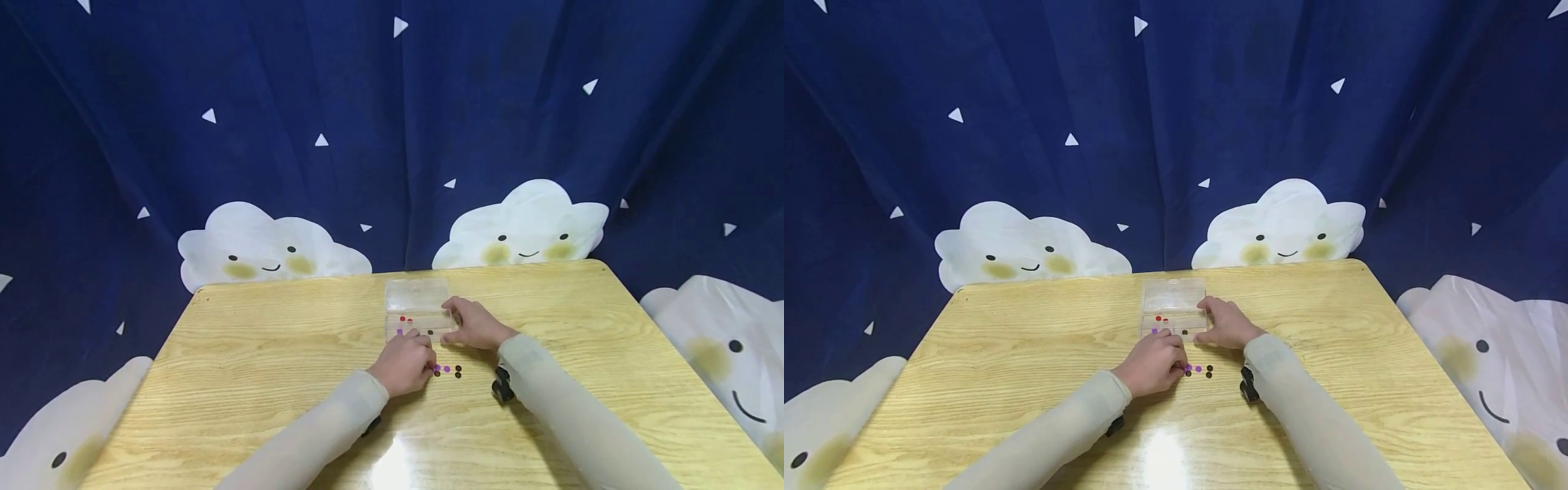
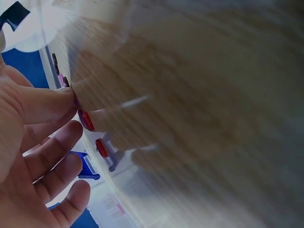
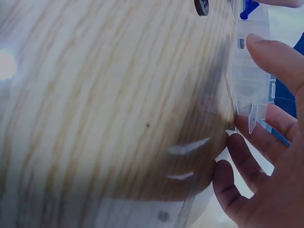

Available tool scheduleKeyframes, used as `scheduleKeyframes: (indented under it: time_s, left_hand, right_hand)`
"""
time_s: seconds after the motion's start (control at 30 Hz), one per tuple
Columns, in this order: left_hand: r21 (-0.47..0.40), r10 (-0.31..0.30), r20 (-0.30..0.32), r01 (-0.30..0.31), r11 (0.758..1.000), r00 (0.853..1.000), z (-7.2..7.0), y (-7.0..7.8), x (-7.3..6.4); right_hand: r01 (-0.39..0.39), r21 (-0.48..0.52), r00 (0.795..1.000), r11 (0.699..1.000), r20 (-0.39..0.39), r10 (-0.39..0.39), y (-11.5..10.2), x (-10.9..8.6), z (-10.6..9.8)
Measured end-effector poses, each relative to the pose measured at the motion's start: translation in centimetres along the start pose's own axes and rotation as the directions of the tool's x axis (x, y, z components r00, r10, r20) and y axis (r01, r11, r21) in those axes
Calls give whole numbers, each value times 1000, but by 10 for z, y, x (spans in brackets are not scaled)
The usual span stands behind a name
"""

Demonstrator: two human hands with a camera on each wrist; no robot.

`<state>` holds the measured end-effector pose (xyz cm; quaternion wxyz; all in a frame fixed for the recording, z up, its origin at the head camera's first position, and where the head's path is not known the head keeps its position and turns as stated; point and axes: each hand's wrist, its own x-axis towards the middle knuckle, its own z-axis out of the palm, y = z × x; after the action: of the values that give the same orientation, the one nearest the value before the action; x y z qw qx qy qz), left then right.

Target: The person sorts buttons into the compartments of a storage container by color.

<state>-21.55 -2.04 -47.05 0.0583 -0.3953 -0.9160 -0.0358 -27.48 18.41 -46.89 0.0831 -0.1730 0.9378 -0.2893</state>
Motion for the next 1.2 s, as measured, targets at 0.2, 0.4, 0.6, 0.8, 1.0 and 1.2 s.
scheduleKeyframes:
  time_s: [0.2,0.4,0.6,0.8,1.0,1.2]
  left_hand:
    - [-14,7,-2,-7,1000,1000,0,0,1]
    - [-13,-1,-17,1,1000,1000,0,-1,0]
    - [-16,-3,-17,3,1000,1000,-1,-1,-1]
    - [-17,3,-31,-3,1000,1000,0,-1,-2]
    - [-47,19,-67,-22,999,998,0,-5,-3]
    - [-73,10,-62,-14,997,998,-5,-11,-5]
  right_hand:
    - [14,-9,1000,1000,-2,-14,1,0,-1]
    - [22,-14,1000,1000,-5,-22,1,1,0]
    - [11,-16,1000,1000,-10,-11,1,1,0]
    - [10,-10,1000,1000,-7,-10,2,1,0]
    - [11,-9,1000,1000,-12,-11,2,2,1]
    - [11,-8,1000,1000,-10,-11,1,1,0]
